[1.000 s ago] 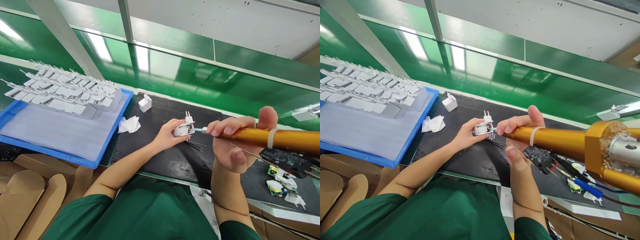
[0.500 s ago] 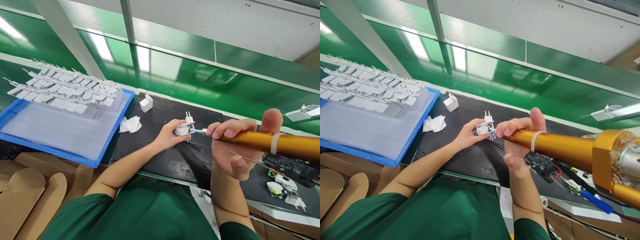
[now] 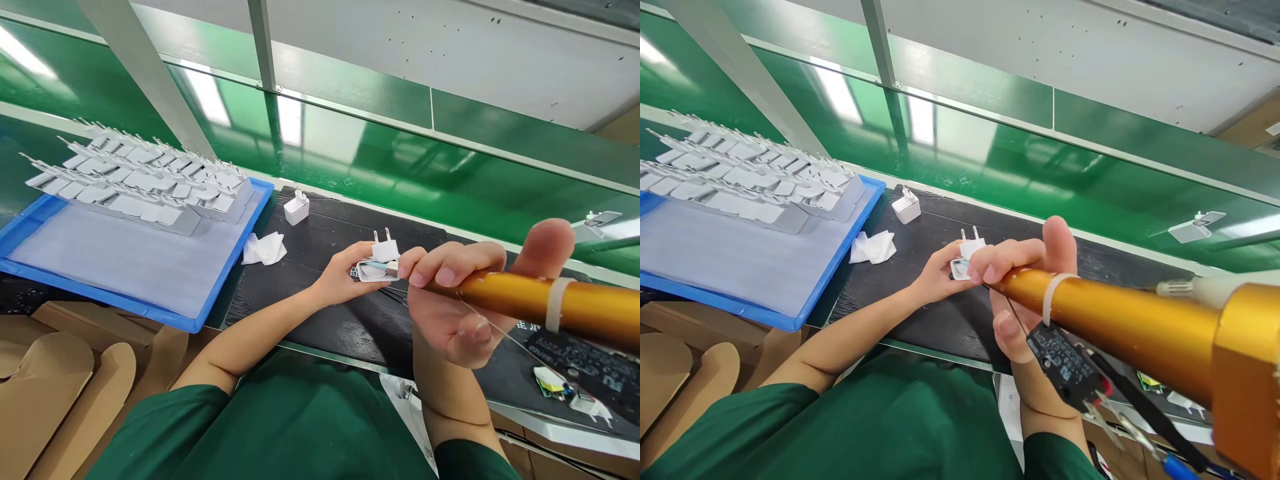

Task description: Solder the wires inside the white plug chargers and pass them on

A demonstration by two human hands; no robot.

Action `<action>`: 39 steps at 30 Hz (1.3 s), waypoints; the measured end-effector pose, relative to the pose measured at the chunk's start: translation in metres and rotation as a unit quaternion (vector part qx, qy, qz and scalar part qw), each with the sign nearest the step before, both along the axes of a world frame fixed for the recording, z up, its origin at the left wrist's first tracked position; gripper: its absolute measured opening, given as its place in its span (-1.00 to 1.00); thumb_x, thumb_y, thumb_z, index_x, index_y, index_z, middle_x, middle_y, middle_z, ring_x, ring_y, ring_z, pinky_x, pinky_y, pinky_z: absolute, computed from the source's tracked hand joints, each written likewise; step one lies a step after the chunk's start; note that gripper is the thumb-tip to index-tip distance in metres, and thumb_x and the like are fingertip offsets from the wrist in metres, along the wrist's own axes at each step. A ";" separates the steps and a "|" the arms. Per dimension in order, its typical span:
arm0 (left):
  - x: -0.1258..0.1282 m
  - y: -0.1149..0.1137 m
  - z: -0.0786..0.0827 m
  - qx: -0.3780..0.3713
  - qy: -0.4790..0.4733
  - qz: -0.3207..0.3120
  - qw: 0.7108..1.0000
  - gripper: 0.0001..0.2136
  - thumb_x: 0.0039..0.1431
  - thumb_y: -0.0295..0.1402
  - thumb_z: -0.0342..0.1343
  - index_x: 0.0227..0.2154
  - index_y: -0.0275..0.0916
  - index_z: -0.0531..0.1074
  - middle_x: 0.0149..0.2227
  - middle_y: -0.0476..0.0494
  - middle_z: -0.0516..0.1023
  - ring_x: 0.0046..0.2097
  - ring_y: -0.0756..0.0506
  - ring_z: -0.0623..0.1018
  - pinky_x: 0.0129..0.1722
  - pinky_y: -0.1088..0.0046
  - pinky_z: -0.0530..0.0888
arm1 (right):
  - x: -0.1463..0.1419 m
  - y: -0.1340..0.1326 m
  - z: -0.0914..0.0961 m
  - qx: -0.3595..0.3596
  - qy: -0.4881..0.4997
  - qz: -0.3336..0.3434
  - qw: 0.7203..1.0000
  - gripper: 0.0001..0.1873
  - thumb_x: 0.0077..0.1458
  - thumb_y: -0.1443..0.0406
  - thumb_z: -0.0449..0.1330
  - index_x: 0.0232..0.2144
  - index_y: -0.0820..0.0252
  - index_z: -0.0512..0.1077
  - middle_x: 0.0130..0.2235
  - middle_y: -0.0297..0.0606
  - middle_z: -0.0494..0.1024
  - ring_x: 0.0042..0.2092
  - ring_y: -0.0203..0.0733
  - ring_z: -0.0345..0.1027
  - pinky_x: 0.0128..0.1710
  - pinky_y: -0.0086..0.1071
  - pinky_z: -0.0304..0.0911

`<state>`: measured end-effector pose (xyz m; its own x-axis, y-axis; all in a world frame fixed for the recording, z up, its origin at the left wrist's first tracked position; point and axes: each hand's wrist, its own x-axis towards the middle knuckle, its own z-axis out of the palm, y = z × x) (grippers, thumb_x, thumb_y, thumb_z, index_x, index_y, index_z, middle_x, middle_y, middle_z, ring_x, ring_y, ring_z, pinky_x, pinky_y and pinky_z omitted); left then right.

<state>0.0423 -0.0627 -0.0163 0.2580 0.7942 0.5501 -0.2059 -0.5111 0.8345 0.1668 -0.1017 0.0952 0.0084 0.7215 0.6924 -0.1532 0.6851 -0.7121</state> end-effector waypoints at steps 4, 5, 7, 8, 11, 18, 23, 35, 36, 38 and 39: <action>0.000 -0.002 0.001 -0.031 0.006 -0.013 0.999 -0.54 0.11 -0.11 0.32 0.00 -0.27 0.49 -0.01 -0.27 0.60 -0.04 -0.16 0.62 -0.05 0.36 0.54 | 0.003 0.001 -0.001 -0.008 -0.007 0.016 1.000 -0.30 -0.01 0.07 0.36 0.19 -0.31 0.32 -0.35 -0.39 0.37 -0.43 -0.25 0.28 -0.32 -0.16 0.46; -0.002 -0.002 0.002 -0.040 0.021 -0.014 0.999 -0.54 0.11 -0.12 0.32 0.00 -0.27 0.49 -0.02 -0.26 0.61 -0.05 -0.17 0.62 -0.05 0.36 0.54 | 0.004 0.002 -0.001 -0.008 -0.005 0.018 1.000 -0.29 -0.03 0.04 0.37 0.19 -0.30 0.32 -0.35 -0.39 0.36 -0.43 -0.24 0.28 -0.32 -0.15 0.46; -0.006 0.002 0.002 -0.063 0.078 0.000 0.995 -0.54 0.09 -0.16 0.33 0.01 -0.28 0.50 -0.04 -0.24 0.63 -0.06 -0.17 0.62 -0.04 0.35 0.53 | 0.006 0.005 -0.002 0.005 0.001 0.024 1.000 -0.27 -0.05 -0.06 0.34 0.19 -0.27 0.34 -0.38 -0.39 0.34 -0.45 -0.24 0.27 -0.36 -0.16 0.44; -0.008 0.005 0.002 -0.076 0.119 0.016 0.990 -0.55 0.07 -0.19 0.35 0.01 -0.28 0.51 -0.05 -0.23 0.64 -0.06 -0.17 0.62 -0.02 0.34 0.53 | 0.007 0.006 -0.002 0.012 0.004 0.023 1.000 -0.28 -0.04 -0.10 0.32 0.19 -0.25 0.35 -0.40 -0.39 0.32 -0.46 -0.25 0.27 -0.38 -0.17 0.42; -0.018 0.020 0.000 -0.102 0.263 0.084 0.956 -0.57 0.01 -0.29 0.39 -0.03 -0.25 0.54 -0.07 -0.20 0.65 -0.05 -0.19 0.59 0.01 0.30 0.50 | 0.012 0.010 -0.005 0.024 0.013 -0.006 1.000 -0.37 0.00 -0.04 0.28 0.15 -0.21 0.41 -0.42 -0.39 0.32 -0.49 -0.28 0.25 -0.44 -0.24 0.38; -0.036 0.043 0.004 -0.173 0.417 0.059 0.890 -0.65 0.05 -0.24 0.33 -0.10 -0.22 0.56 -0.15 -0.14 0.64 -0.06 -0.23 0.54 -0.03 0.27 0.48 | 0.043 0.019 -0.017 -0.009 0.047 -0.059 0.997 -0.47 -0.11 0.09 0.35 -0.01 -0.13 0.51 -0.43 -0.39 0.35 -0.47 -0.28 0.27 -0.46 -0.30 0.36; -0.026 0.057 0.004 -0.267 0.298 -0.016 0.916 -0.50 0.07 -0.18 0.26 0.07 -0.23 0.41 -0.04 -0.18 0.61 -0.01 -0.19 0.58 0.07 0.25 0.45 | 0.064 0.019 -0.026 -0.017 0.054 -0.081 0.995 -0.54 -0.13 0.11 0.36 -0.09 -0.08 0.54 -0.42 -0.37 0.37 -0.46 -0.27 0.28 -0.44 -0.30 0.35; -0.020 0.067 -0.001 -0.072 0.344 -0.017 0.936 -0.73 0.07 -0.45 -0.02 -0.12 -0.21 0.24 -0.17 -0.16 0.62 -0.23 -0.07 0.53 -0.16 0.34 0.47 | 0.076 0.016 -0.033 -0.040 0.068 -0.132 0.988 -0.46 -0.18 0.03 0.37 -0.06 -0.13 0.53 -0.45 -0.38 0.37 -0.49 -0.25 0.25 -0.48 -0.27 0.31; -0.022 0.065 0.002 -0.044 0.366 -0.013 0.930 -0.69 0.09 -0.44 -0.02 -0.06 -0.23 0.27 -0.14 -0.18 0.61 -0.15 -0.11 0.53 -0.07 0.28 0.46 | 0.077 0.016 -0.034 -0.041 0.071 -0.131 0.988 -0.45 -0.18 0.03 0.37 -0.06 -0.13 0.53 -0.45 -0.38 0.38 -0.49 -0.24 0.25 -0.48 -0.27 0.31; -0.027 0.061 0.008 0.001 0.412 -0.005 0.911 -0.59 0.17 -0.41 -0.04 0.11 -0.27 0.27 -0.04 -0.22 0.59 0.01 -0.17 0.48 0.10 0.16 0.39 | 0.078 0.016 -0.035 -0.035 0.075 -0.130 0.988 -0.45 -0.18 0.05 0.36 -0.05 -0.12 0.53 -0.45 -0.38 0.38 -0.49 -0.25 0.24 -0.48 -0.27 0.30; -0.030 0.058 0.011 0.017 0.434 -0.002 0.901 -0.55 0.23 -0.39 -0.06 0.19 -0.27 0.24 0.01 -0.23 0.57 0.06 -0.19 0.45 0.15 0.12 0.36 | 0.078 0.016 -0.035 -0.030 0.075 -0.128 0.989 -0.45 -0.18 0.06 0.35 -0.05 -0.11 0.53 -0.45 -0.37 0.38 -0.50 -0.25 0.24 -0.49 -0.28 0.29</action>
